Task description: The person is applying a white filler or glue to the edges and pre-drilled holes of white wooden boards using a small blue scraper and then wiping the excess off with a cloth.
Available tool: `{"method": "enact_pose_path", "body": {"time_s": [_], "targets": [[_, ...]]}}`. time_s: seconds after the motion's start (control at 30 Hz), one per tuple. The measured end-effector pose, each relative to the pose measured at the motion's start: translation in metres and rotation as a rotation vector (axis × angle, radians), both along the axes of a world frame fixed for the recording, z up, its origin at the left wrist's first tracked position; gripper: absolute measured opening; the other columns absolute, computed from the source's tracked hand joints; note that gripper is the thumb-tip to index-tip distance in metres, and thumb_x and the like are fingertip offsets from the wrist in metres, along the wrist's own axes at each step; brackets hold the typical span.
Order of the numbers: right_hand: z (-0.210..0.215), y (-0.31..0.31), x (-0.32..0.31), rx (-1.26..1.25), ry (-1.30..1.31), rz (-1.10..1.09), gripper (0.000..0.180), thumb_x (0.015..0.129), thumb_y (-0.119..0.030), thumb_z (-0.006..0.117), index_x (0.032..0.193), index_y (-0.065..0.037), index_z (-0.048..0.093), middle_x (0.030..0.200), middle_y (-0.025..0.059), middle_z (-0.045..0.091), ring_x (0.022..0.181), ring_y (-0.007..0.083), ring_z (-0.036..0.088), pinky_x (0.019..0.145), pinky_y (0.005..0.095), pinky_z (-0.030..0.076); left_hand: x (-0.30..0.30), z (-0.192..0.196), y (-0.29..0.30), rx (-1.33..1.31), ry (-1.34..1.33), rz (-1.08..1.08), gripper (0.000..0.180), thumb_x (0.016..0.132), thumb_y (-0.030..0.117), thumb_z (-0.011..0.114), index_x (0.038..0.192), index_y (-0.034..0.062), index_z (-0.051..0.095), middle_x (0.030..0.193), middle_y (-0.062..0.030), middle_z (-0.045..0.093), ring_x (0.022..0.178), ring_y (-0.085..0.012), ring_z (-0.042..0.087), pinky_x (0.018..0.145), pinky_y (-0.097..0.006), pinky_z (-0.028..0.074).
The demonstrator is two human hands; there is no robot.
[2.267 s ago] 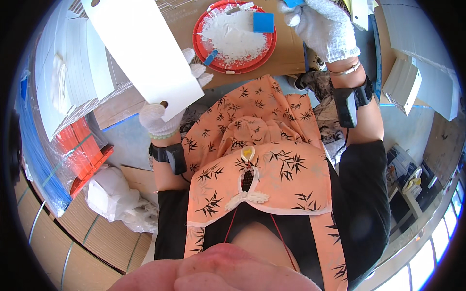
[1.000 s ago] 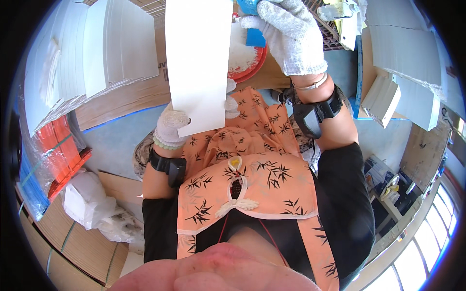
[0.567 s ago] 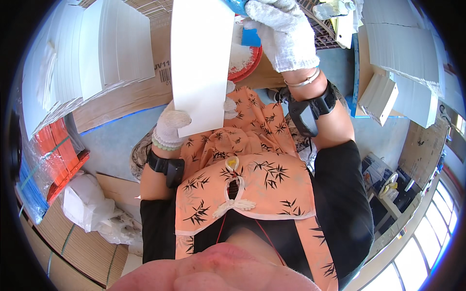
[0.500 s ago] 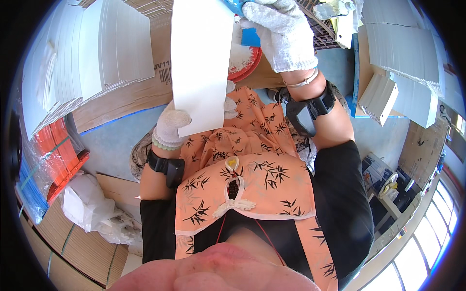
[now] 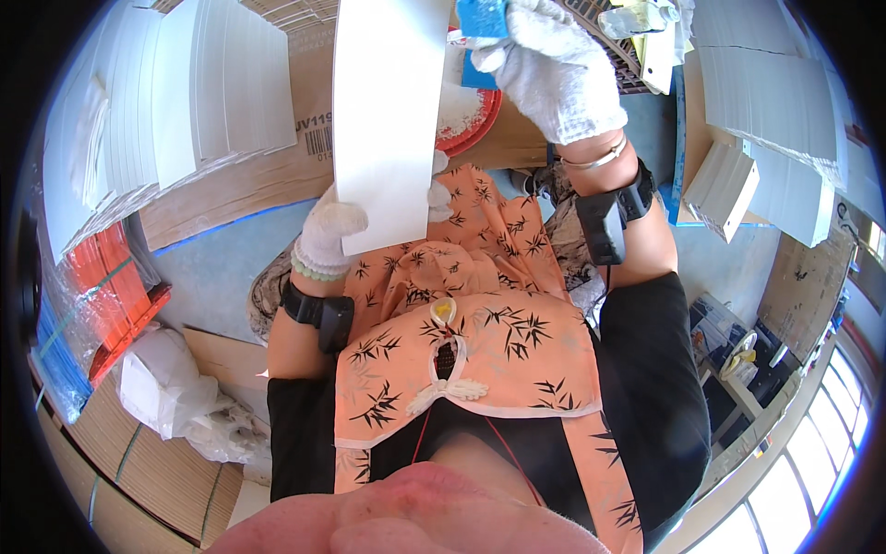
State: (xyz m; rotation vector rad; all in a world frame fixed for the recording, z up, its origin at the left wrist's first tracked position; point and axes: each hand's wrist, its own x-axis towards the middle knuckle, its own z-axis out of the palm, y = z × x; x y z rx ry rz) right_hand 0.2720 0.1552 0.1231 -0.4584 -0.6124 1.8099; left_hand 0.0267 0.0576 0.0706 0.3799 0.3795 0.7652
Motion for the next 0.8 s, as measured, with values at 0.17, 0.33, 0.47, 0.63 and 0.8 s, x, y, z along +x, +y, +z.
{"method": "enact_pose_path", "body": {"time_s": [0.17,0.33,0.47,0.63,0.8], "targets": [[0.008,-0.002,-0.004,-0.102,0.033,-0.072,0.032,0.094,-0.007,0.060,0.125,0.003,0.058,0.120,0.0113,0.065,0.109,0.0218,0.063,0.097,0.0321,0.051,0.000,0.000,-0.001,-0.005,-0.018,-0.043,0.098,0.068,0.034,0.079,0.146,-0.0066,0.037,0.140,-0.0252,0.049,0.117,-0.0381,0.061,0.101,-0.054,0.051],[0.002,0.008,-0.001,0.007,-0.033,-0.009,0.033,0.094,-0.009,0.064,0.123,0.004,0.058,0.115,0.0105,0.067,0.100,0.0196,0.065,0.089,0.0306,0.055,0.001,-0.002,-0.004,-0.007,-0.024,-0.066,0.097,0.068,0.034,0.079,0.146,-0.0058,0.037,0.141,-0.0250,0.048,0.117,-0.0375,0.061,0.101,-0.053,0.050],[0.006,0.017,-0.006,0.134,-0.122,0.025,0.035,0.093,-0.009,0.066,0.124,0.004,0.059,0.114,0.0112,0.068,0.095,0.0185,0.067,0.078,0.0285,0.058,0.000,-0.008,-0.004,0.010,0.021,-0.090,0.097,0.069,0.034,0.080,0.146,-0.0053,0.038,0.141,-0.0222,0.050,0.119,-0.0351,0.061,0.103,-0.051,0.050],[0.012,0.012,-0.021,0.106,-0.226,-0.138,0.032,0.092,-0.008,0.067,0.122,0.003,0.061,0.112,0.0111,0.068,0.095,0.0196,0.067,0.076,0.0284,0.059,0.001,-0.008,-0.006,0.068,0.072,-0.090,0.095,0.072,0.035,0.080,0.147,-0.0046,0.038,0.137,-0.0193,0.055,0.119,-0.0307,0.061,0.101,-0.048,0.050],[0.012,0.008,-0.021,0.102,-0.261,-0.181,0.030,0.090,-0.005,0.067,0.119,0.002,0.063,0.111,0.0113,0.069,0.098,0.0216,0.068,0.080,0.0312,0.059,-0.002,-0.015,-0.005,0.207,0.123,-0.179,0.083,0.085,0.019,0.072,0.154,0.0030,0.027,0.134,-0.0116,0.054,0.116,-0.0207,0.058,0.099,-0.039,0.049]]}}
